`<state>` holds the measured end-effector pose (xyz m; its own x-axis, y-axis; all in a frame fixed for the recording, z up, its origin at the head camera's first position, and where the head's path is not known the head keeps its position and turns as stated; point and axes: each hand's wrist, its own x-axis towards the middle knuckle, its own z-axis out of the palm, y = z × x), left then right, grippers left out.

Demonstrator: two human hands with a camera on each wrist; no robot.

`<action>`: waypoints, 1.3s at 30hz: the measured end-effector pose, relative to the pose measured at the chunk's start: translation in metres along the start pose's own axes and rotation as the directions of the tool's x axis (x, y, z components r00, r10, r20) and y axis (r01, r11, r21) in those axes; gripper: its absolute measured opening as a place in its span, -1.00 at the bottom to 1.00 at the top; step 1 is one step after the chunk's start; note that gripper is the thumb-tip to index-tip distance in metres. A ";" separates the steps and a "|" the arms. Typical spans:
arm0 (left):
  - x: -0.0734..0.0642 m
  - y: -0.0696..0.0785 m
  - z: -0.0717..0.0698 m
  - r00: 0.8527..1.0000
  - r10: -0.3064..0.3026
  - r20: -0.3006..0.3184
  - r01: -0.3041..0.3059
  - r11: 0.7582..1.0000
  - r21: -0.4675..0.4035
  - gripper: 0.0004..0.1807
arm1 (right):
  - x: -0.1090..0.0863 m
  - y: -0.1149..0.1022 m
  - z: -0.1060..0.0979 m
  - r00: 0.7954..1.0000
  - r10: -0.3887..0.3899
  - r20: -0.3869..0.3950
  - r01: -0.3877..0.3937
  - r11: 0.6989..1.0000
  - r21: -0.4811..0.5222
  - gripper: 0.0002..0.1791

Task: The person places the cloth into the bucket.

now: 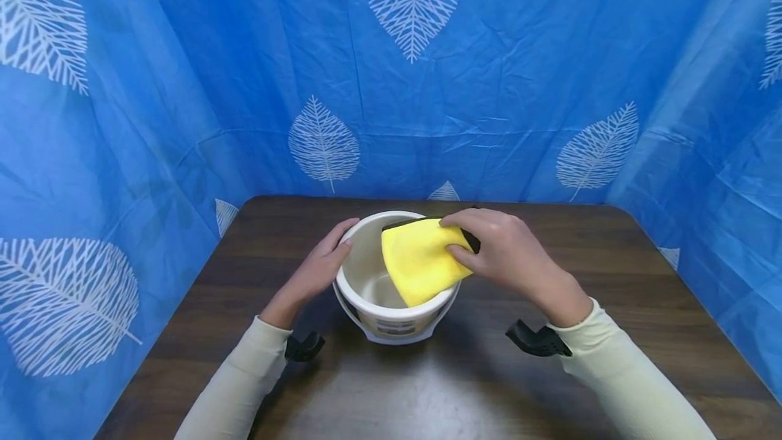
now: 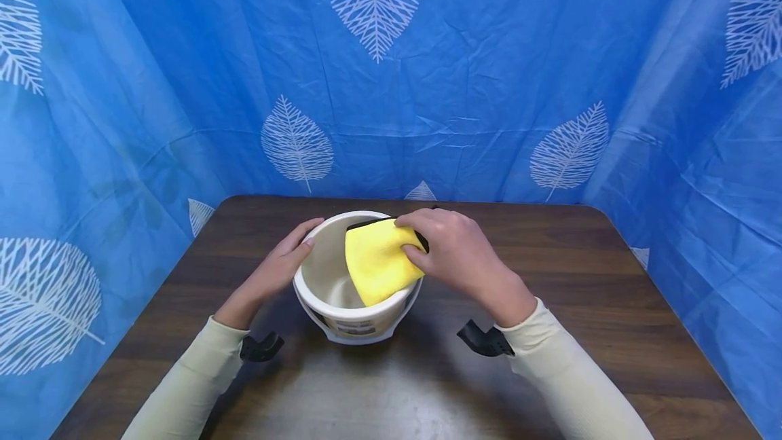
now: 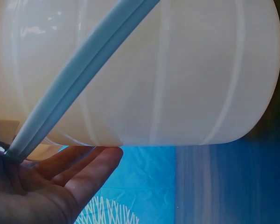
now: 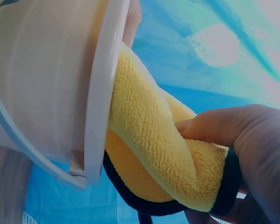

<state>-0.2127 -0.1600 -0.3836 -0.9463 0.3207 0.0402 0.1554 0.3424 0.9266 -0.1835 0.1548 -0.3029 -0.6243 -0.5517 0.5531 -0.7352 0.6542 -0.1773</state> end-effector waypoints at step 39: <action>-0.002 0.003 0.001 1.000 -0.020 0.002 0.020 1.000 -0.010 -0.45 | 0.018 -0.019 0.022 0.979 0.060 0.193 -0.044 0.995 -0.088 -0.60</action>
<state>-0.2103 -0.1586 -0.3815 -0.9487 0.3156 0.0204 0.1331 0.3399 0.9310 -0.1866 0.1214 -0.3072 -0.7065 -0.6006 0.3744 -0.6811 0.7208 -0.1291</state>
